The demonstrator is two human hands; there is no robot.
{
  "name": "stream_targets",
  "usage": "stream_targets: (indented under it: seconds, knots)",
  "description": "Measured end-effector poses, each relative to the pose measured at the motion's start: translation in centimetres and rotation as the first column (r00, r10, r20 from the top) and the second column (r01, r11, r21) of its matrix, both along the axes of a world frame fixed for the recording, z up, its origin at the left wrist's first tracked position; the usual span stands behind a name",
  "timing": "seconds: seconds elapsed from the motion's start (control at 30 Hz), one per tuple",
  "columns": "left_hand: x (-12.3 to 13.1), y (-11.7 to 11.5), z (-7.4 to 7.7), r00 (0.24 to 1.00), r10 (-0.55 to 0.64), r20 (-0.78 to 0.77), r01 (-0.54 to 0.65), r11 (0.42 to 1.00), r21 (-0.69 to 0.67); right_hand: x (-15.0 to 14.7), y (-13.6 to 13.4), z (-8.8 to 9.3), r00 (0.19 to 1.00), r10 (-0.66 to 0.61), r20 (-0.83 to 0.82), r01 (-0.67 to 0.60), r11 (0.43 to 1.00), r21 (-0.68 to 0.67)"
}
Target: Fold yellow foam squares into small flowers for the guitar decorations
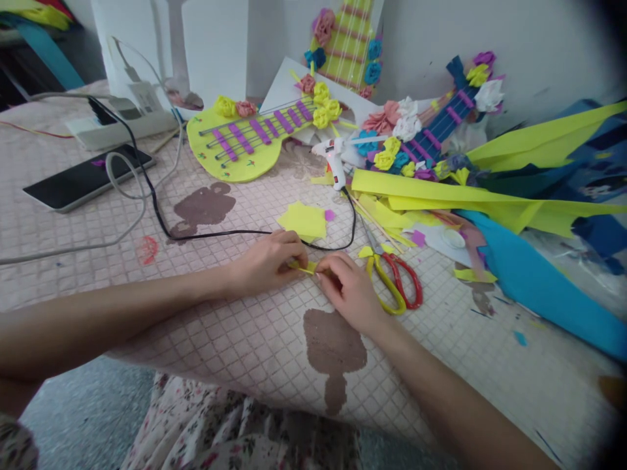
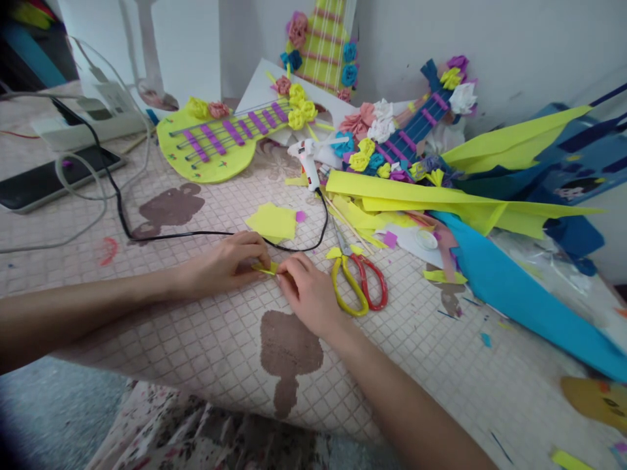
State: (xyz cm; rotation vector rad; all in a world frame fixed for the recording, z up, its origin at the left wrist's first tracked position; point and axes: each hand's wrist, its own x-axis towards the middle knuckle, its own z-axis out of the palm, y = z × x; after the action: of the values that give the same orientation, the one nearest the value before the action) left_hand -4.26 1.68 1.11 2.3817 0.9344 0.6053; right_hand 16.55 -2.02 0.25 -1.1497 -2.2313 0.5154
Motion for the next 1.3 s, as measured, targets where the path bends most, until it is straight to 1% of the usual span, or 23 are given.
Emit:
stream_targets:
  seconds: [0.23, 0.33, 0.43, 0.63, 0.87, 0.97, 1.13, 1.3]
  knots:
    - [0.1, -0.1, 0.2, 1.000, 0.008, 0.023, -0.008, 1.000, 0.002, -0.1, -0.1, 0.0, 0.999, -0.046, 0.013, 0.047, 0.998, -0.051]
    - [0.2, 0.0, 0.3, 1.000, 0.014, 0.028, -0.015, 1.000, 0.024, -0.3, 0.1, 0.0, 0.997, -0.073, 0.002, 0.073, 0.996, -0.060]
    - [0.3, 0.1, 0.0, 0.999, 0.032, 0.040, -0.034, 0.998, 0.048, -0.4, 0.3, 0.0, 0.995, -0.100, -0.006, 0.100, 0.994, -0.050]
    - [0.6, 0.3, -0.7, 0.997, 0.082, 0.011, -0.082, 0.992, 0.099, -0.4, 0.7, 0.0, 0.992, -0.124, 0.007, 0.124, 0.992, -0.019]
    - [0.8, 0.2, -0.1, 0.988, 0.156, -0.012, -0.155, 0.986, 0.060, -0.7, 1.1, 0.0, 0.986, -0.165, 0.036, 0.165, 0.986, 0.003]
    - [0.9, 0.2, 0.0, 0.986, 0.163, -0.024, -0.161, 0.985, 0.065, -0.7, 1.2, -0.2, 0.984, -0.173, 0.042, 0.173, 0.985, 0.012]
    - [1.0, 0.2, -0.3, 0.982, 0.184, -0.052, -0.179, 0.981, 0.081, -0.7, 1.3, -0.5, 0.983, -0.176, 0.049, 0.175, 0.984, 0.028]
    - [1.0, 0.3, -0.3, 0.983, 0.180, -0.043, -0.177, 0.981, 0.078, -0.9, 1.2, -0.4, 0.980, -0.185, 0.073, 0.184, 0.983, 0.018]
